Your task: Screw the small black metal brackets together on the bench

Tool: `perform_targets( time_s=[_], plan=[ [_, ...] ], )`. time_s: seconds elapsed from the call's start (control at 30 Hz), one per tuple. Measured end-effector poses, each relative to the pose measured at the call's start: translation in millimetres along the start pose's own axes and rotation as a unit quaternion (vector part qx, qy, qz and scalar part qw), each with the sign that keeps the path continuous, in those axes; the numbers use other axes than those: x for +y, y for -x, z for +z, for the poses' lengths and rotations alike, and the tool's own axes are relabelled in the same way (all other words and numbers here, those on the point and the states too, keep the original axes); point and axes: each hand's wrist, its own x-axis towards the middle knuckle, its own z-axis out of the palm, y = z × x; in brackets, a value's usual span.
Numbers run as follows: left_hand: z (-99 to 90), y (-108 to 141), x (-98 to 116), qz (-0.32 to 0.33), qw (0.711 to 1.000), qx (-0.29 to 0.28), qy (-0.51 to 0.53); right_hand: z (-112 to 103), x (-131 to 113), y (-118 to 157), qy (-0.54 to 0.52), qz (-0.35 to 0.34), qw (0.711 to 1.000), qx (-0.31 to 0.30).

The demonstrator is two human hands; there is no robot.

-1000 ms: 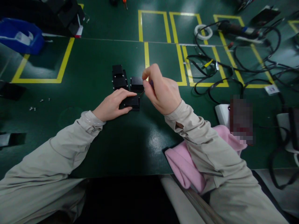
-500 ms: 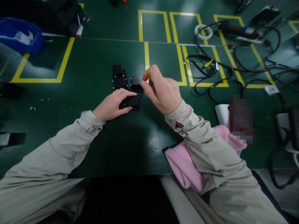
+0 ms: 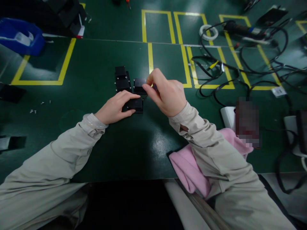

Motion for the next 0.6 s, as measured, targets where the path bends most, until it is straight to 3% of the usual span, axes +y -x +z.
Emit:
perform_targets(
  time_s=[0.6],
  plan=[
    [0.1, 0.4, -0.5, 0.007, 1.0, 0.006, 0.003, 2.5, -0.7, -0.7, -0.001, 0.019, 1.0, 0.01]
  ],
)
